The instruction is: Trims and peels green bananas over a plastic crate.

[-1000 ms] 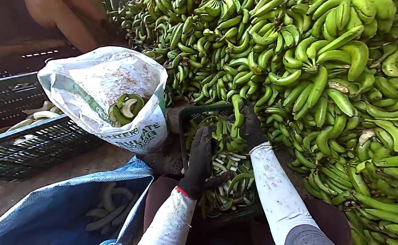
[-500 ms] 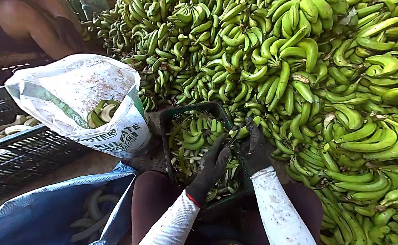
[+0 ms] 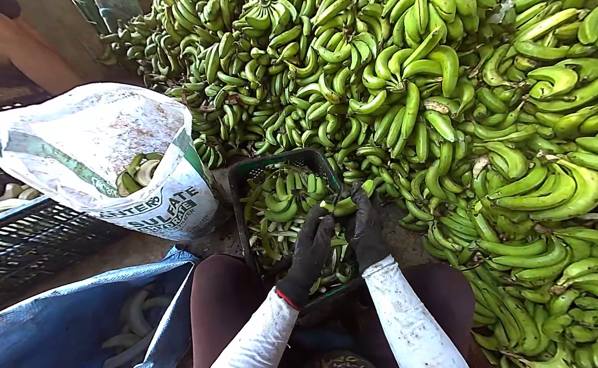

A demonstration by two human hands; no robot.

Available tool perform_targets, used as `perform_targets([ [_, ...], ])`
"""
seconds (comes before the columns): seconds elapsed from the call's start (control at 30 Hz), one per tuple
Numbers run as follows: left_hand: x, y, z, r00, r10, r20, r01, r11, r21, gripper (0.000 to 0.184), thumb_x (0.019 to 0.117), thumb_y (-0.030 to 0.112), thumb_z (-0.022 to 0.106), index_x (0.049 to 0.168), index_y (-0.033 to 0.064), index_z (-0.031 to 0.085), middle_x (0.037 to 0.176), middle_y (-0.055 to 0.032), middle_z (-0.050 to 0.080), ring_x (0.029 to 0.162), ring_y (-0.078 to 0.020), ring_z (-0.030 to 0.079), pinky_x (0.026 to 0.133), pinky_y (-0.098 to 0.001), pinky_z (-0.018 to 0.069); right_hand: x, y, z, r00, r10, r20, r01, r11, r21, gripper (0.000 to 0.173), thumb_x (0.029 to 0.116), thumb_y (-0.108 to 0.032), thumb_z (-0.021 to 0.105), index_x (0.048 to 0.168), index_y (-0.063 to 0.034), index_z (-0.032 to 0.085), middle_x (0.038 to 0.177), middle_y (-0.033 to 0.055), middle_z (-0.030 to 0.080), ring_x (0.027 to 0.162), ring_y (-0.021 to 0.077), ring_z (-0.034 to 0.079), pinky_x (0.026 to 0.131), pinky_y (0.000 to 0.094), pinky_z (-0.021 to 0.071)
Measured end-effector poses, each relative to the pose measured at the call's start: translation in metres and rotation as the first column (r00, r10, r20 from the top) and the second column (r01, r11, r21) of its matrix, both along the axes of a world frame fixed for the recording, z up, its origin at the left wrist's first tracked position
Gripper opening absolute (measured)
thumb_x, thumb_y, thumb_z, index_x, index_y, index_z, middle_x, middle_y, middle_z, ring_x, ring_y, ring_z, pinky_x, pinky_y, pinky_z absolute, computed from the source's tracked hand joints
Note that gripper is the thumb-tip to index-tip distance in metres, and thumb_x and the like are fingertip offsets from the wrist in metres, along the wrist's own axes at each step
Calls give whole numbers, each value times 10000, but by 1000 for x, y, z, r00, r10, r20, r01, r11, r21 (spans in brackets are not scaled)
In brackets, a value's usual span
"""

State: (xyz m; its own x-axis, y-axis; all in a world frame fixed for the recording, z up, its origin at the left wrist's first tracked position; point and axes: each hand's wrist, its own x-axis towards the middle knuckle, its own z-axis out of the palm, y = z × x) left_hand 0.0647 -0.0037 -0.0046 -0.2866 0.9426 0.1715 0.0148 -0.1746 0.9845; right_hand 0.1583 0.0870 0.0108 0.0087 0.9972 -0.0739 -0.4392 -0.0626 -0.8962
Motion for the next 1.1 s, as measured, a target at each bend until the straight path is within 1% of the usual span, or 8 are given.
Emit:
perform_targets([
  [0.27,-29,-5,27,892,-397,216,434,886,-162,235,1081,253,405,1145,94,565,768,18,577,620,-55,527,565,-193,445,43,18,-9,812,576,-97,-578,816,2,315,1044,-290,481,1271,-123,621,922,66,723,782,153,701,708,312,602],
  [0.37,-44,-4,26,948,-302,101,316,929,-190,270,1083,305,445,1174,113,612,785,13,590,630,-63,521,567,-207,445,63,21,4,612,790,39,-787,613,-70,437,927,-336,667,1307,-128,611,997,115,728,775,212,727,656,354,632],
  [0.53,-66,-6,43,989,-131,63,136,986,-98,215,1085,288,438,1176,166,590,762,14,572,639,-76,518,596,-226,460,91,36,18,389,863,323,-821,483,-303,395,994,-94,529,1388,-69,536,1108,116,709,853,215,719,746,361,624],
  [0.63,-50,-8,51,986,-149,78,152,988,-37,211,1073,287,431,1150,154,576,743,14,565,628,-82,523,609,-236,484,100,48,16,424,804,416,-768,563,-305,380,1018,-54,504,1397,-77,531,1195,123,692,866,218,721,764,359,621],
  [0.77,-52,-18,81,981,-101,164,82,989,121,171,1073,272,443,1184,200,551,756,58,558,612,-45,525,591,-210,498,123,73,-14,431,583,689,-539,778,-322,360,1040,-160,578,1396,-108,552,1032,108,696,825,199,666,753,390,564],
  [0.87,-45,-20,92,962,-125,243,76,977,200,138,1067,303,464,1175,244,528,748,77,554,599,-29,531,584,-179,508,127,75,-14,715,505,483,-488,856,-171,343,1062,-258,495,1390,-162,518,950,62,685,756,166,681,684,347,601],
  [0.97,-28,-11,51,949,-233,210,249,967,-54,248,1065,311,445,1228,165,563,742,34,598,608,-51,549,582,-202,492,98,56,7,908,375,187,-359,926,-115,364,1077,-446,408,1322,-225,561,794,12,627,621,131,627,585,320,583],
  [1.1,-9,-5,-12,947,-321,20,274,774,-570,462,1099,423,398,1212,35,623,879,-66,649,730,-159,638,684,-359,559,72,30,19,974,214,77,-210,976,-55,425,1030,-585,447,1285,-283,605,745,-35,583,564,78,567,543,270,540],
])
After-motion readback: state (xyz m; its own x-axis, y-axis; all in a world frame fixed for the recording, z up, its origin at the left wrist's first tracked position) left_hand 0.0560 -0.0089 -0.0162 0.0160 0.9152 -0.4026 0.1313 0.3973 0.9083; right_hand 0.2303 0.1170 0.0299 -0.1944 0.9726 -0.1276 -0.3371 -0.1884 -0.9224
